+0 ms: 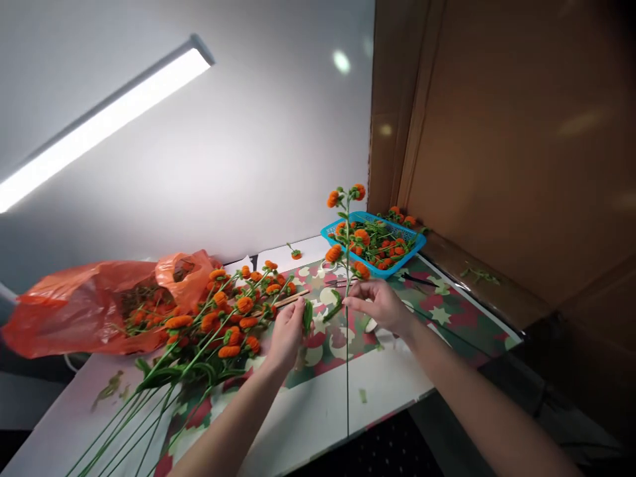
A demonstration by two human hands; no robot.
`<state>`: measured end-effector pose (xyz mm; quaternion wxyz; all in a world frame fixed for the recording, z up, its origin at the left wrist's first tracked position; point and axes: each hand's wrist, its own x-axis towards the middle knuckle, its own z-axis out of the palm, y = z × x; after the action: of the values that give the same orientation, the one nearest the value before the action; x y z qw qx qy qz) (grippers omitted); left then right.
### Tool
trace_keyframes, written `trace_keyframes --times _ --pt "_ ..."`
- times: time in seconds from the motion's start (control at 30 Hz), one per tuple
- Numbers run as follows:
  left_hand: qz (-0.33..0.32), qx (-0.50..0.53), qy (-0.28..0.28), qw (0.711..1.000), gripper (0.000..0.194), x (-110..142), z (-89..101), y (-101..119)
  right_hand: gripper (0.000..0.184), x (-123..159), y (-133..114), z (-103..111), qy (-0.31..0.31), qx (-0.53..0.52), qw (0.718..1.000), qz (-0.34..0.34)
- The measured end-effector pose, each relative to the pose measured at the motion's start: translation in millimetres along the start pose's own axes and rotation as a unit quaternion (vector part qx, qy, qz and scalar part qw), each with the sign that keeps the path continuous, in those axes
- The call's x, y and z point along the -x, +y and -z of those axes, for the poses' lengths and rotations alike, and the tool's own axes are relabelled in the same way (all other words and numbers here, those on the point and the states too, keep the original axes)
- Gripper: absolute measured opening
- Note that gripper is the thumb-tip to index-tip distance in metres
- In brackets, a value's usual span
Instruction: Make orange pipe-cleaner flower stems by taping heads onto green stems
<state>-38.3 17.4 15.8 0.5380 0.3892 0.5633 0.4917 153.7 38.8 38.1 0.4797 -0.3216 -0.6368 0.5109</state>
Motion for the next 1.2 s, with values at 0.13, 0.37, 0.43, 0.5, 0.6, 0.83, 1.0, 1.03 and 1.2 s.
trace_keyframes --times 0.13,0.37,0.43,0.5,0.6,0.83,1.0,1.03,1.2 --pt "-0.025 0.132 0.007 0.991 0.043 5.0 -4.3 -2.8 0.028 -14.8 4.9 -26.5 -0.025 0.013 0.999 -0.044" --pt "-0.123 0.185 0.072 0.972 0.039 6.1 -7.3 -4.9 0.023 -21.0 15.8 -56.9 -0.042 0.043 0.998 -0.029" --pt "-0.16 0.167 0.1 0.968 0.039 4.9 -5.6 -5.0 0.021 -21.6 18.3 -61.3 -0.04 0.044 0.998 -0.029" --pt "-0.194 0.145 0.122 0.962 0.037 3.3 -3.6 -4.3 0.022 -22.3 20.3 -63.7 -0.033 0.043 0.998 -0.034" --pt "-0.227 0.104 0.154 0.956 0.03 1.7 -1.3 -2.8 0.024 -23.3 21.7 -65.0 -0.021 0.048 0.998 -0.042" --pt "-0.229 0.074 0.121 0.963 0.023 9.2 -1.9 -3.4 0.023 -23.9 20.3 -65.7 -0.013 0.053 0.998 -0.034" --pt "-0.194 0.124 0.046 0.972 0.03 16.9 -1.4 -8.0 0.022 -22.9 19.1 -60.5 0.012 0.029 0.999 -0.031" --pt "-0.185 0.137 0.039 0.972 0.033 17.7 -1.5 -8.4 0.022 -22.6 19.0 -59.1 0.014 0.026 0.999 -0.033" --pt "-0.167 0.114 0.053 0.978 0.032 19.3 -2.1 -8.4 0.023 -22.0 18.6 -54.4 0.004 0.03 0.999 -0.038"
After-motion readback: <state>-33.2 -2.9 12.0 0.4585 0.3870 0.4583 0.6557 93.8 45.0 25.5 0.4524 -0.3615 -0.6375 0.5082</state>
